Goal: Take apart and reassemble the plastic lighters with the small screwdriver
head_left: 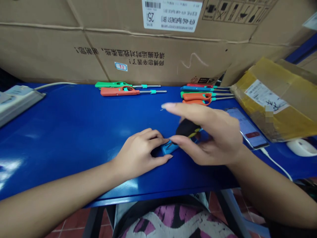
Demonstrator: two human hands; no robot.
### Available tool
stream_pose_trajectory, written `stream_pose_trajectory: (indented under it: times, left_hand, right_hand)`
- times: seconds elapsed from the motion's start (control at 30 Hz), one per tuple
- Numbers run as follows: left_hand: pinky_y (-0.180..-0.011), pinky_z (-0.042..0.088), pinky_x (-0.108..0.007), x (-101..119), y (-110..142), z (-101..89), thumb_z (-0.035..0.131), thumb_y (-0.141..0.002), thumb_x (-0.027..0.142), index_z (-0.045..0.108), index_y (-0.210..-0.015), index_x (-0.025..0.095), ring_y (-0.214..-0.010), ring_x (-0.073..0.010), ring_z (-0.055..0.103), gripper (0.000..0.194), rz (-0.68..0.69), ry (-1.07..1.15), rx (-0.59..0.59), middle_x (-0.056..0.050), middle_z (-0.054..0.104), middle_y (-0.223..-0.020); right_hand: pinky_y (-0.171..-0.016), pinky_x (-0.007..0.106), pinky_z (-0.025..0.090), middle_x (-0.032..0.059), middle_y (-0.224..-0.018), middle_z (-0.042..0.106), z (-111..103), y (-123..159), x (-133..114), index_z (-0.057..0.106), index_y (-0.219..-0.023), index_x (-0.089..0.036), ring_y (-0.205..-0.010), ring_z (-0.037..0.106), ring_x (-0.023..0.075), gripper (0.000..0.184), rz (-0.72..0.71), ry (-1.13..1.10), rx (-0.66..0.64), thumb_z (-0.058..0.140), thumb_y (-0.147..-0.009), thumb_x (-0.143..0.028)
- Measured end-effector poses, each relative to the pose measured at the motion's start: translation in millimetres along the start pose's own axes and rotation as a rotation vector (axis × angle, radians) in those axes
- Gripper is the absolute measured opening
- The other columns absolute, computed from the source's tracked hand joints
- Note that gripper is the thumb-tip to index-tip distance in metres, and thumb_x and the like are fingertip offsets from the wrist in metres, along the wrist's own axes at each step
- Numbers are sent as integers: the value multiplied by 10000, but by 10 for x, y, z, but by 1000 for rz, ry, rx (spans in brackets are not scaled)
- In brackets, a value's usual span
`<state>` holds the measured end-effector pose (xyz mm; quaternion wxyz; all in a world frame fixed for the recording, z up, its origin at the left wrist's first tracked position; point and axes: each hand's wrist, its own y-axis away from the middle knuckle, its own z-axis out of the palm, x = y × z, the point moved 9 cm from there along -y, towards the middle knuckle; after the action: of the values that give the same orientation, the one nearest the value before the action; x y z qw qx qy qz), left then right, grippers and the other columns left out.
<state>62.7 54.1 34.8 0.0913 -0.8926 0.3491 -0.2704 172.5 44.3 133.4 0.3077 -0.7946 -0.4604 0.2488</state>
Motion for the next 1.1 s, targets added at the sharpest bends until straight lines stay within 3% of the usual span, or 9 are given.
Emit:
stream_pose_trajectory:
  times: [0.07,0.13,0.23,0.4,0.47,0.6,0.77,0.93,1.1]
  left_hand:
    - [-685,529,-316,-13,1,0,760,-861,373,715,-1011,186,-830,-201,660,243,-16,15,0,-23,691,-926]
    - [-686,534,-316,-13,1,4,755,-864,380,717,-1029,191,-836,-202,661,253,-15,19,-3,-25,692,-932]
    - [-730,553,-349,8,1,-1,734,-881,391,722,-1062,190,-854,-217,659,271,11,5,2,-36,699,-958]
    - [-755,570,-353,-22,-7,17,740,-873,373,719,-1041,182,-883,-219,671,256,-22,36,-17,-35,704,-978]
    - [-767,575,-362,-27,-9,25,728,-882,383,721,-1061,186,-896,-224,674,266,-23,40,-22,-40,708,-989]
    - [-791,579,-382,-12,-8,7,710,-891,407,724,-1079,193,-913,-237,681,285,-3,6,0,-54,715,-1026]
    - [-732,565,-343,-21,-13,17,714,-876,351,713,-1046,208,-874,-228,682,222,-35,-9,-44,-26,705,-944]
    - [-749,565,-376,-36,-28,-13,690,-890,372,683,-1024,183,-950,-266,686,232,-91,67,-31,-61,713,-1022]
    - [-793,570,-440,-45,-37,66,666,-913,393,679,-1089,173,-994,-296,677,282,-111,87,-118,-88,709,-1104]
  right_hand:
    - [-681,261,591,26,-949,785,-36,3,-16,655,-1222,-211,-809,749,173,395,-14,121,55,678,-923,-466]
    - [-707,273,594,73,-1059,776,6,1,-4,599,-1325,-166,-909,752,194,485,-3,70,19,581,-973,-500]
    - [-795,315,605,119,-1276,702,99,3,0,413,-1502,-133,-1049,723,195,498,11,-119,-80,383,-1040,-315]
    - [-718,251,573,3,-892,762,-20,0,-16,652,-1183,-212,-759,714,138,326,-5,71,55,654,-949,-439]
    - [-742,259,575,25,-941,757,-2,-1,-9,623,-1251,-186,-832,715,147,397,-6,3,36,589,-983,-477]
    - [-868,308,580,99,-1201,708,84,-7,-14,477,-1428,-124,-1010,694,152,396,-9,-266,-46,401,-1061,-251]
    - [-764,249,568,16,-913,735,20,-18,-57,639,-1175,-153,-823,679,127,328,-31,-203,48,678,-949,-388]
    - [-942,309,562,135,-1384,628,129,0,-159,444,-1461,-96,-1181,643,162,437,-86,-382,-144,362,-1048,-212]
    - [-628,227,528,-10,-837,701,28,-19,-95,673,-1205,-224,-704,649,103,332,-55,-117,-34,659,-952,-439]
